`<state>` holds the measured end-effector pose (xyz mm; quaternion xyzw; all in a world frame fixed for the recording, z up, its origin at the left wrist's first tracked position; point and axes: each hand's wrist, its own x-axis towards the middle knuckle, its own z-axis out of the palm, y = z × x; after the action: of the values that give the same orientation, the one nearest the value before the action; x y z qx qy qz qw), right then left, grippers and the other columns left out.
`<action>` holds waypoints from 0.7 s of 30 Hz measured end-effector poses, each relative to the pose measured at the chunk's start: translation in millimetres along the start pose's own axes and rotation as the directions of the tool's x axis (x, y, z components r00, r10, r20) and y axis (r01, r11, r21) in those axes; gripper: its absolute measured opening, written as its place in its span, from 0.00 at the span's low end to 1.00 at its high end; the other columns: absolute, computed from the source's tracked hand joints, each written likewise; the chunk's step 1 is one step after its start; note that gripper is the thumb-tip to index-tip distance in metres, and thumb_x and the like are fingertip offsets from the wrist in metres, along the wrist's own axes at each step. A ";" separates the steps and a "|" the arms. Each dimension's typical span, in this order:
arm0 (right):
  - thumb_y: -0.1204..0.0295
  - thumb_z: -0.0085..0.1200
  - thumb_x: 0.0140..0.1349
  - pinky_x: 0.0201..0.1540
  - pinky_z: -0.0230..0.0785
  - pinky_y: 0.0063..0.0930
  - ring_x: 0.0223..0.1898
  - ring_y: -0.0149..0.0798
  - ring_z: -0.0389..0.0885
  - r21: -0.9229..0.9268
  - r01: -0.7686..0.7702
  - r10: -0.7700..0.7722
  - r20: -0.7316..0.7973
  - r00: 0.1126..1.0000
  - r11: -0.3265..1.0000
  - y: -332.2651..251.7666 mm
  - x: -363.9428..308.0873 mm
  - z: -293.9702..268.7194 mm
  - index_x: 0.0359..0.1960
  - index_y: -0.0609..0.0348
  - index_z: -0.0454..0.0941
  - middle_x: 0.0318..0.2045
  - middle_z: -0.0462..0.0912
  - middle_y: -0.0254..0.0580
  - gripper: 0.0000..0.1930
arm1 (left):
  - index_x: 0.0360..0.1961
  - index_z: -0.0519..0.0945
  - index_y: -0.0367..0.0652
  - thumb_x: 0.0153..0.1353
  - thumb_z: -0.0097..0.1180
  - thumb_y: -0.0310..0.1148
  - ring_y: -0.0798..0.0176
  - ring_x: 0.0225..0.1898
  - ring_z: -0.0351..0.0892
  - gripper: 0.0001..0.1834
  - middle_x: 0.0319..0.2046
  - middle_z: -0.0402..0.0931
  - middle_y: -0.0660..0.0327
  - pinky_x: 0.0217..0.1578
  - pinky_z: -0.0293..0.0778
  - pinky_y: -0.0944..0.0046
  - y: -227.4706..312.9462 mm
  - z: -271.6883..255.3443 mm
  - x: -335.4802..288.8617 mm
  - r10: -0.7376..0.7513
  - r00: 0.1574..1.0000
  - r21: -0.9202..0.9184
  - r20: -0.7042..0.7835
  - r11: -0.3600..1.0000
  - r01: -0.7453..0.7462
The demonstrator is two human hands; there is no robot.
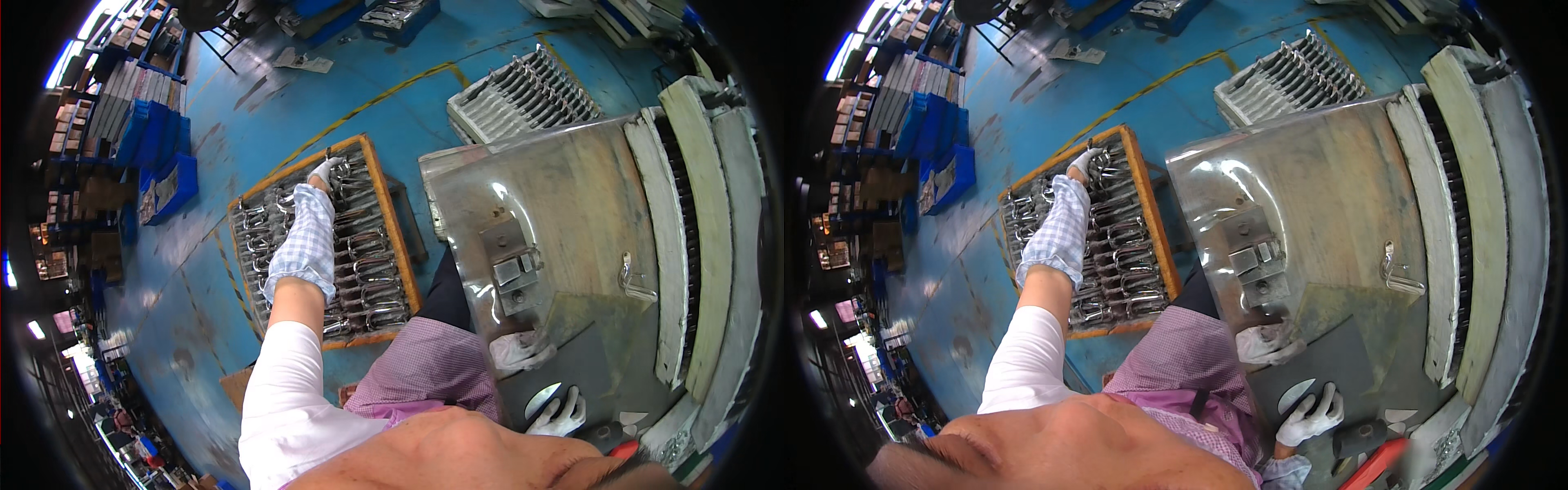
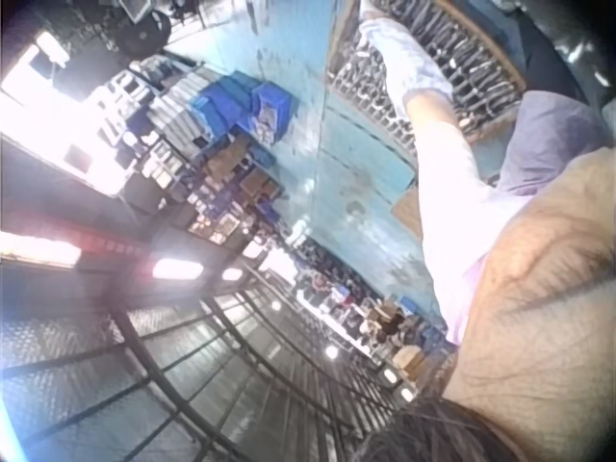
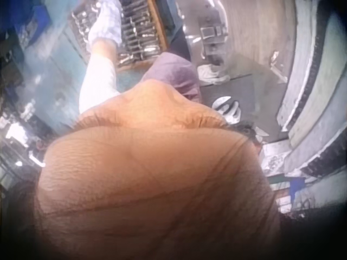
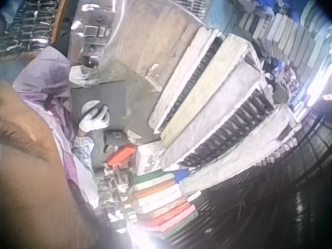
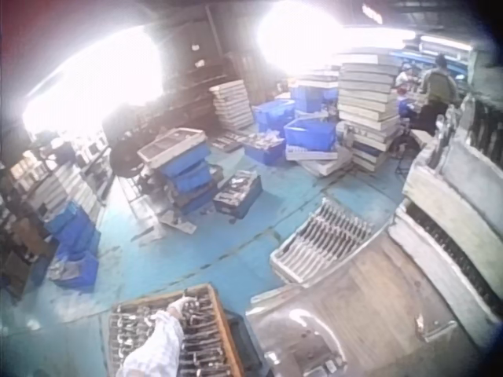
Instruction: Manually assembling and hammering metal components into finished hardware units.
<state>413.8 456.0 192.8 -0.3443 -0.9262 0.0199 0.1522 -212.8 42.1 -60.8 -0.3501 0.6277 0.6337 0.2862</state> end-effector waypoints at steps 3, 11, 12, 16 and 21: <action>0.68 0.50 0.66 0.54 0.63 0.51 0.51 0.55 0.71 -0.020 -0.014 0.014 0.013 1.000 1.000 -1.8 1.2 -2.0 0.56 0.59 0.77 0.50 0.74 0.53 0.18 | 0.22 0.79 0.50 0.53 0.69 0.43 0.71 0.11 0.65 0.13 0.16 0.76 0.66 0.10 0.57 0.68 -10.2 8.7 12.6 0.048 0.989 -0.021 -0.138 0.998 -0.051; 0.69 0.53 0.61 0.53 0.64 0.50 0.49 0.56 0.72 0.032 -0.014 0.015 -0.029 0.999 0.999 -1.7 -1.7 1.2 0.54 0.57 0.79 0.48 0.75 0.53 0.19 | 0.26 0.82 0.48 0.52 0.72 0.43 0.71 0.11 0.68 0.13 0.17 0.77 0.65 0.10 0.58 0.69 -12.4 -15.3 -57.2 0.226 0.956 -0.166 -0.186 0.952 -0.257; 0.69 0.54 0.61 0.53 0.64 0.50 0.49 0.56 0.72 0.043 -0.018 0.020 -0.034 0.999 0.999 -1.7 -1.5 -0.6 0.54 0.56 0.79 0.48 0.75 0.53 0.19 | 0.28 0.83 0.47 0.52 0.72 0.43 0.71 0.11 0.68 0.14 0.18 0.78 0.65 0.10 0.58 0.69 -10.0 -12.4 -78.3 0.275 0.943 -0.183 -0.185 0.934 -0.308; 0.68 0.55 0.61 0.52 0.65 0.48 0.48 0.54 0.73 0.058 -0.026 0.028 -0.046 0.999 0.998 1.1 -1.4 -6.8 0.53 0.53 0.80 0.48 0.76 0.49 0.18 | 0.28 0.82 0.44 0.54 0.71 0.47 0.72 0.11 0.66 0.17 0.20 0.79 0.64 0.10 0.54 0.70 8.8 6.4 -177.3 0.393 0.917 0.077 -0.070 0.919 -0.388; 0.74 0.57 0.59 0.54 0.67 0.43 0.48 0.51 0.77 0.475 -0.054 0.087 -0.046 0.995 0.878 3.3 33.2 -33.2 0.48 0.56 0.83 0.44 0.82 0.47 0.15 | 0.40 0.86 0.35 0.55 0.67 0.44 0.69 0.24 0.77 0.21 0.25 0.83 0.61 0.28 0.73 0.67 31.4 51.6 -365.2 0.652 0.677 0.715 0.342 0.287 -0.638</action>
<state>401.9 477.7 232.8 -0.3307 -0.8747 0.2393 0.2613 -26.4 120.1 249.4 0.0929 0.9263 0.3434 0.1244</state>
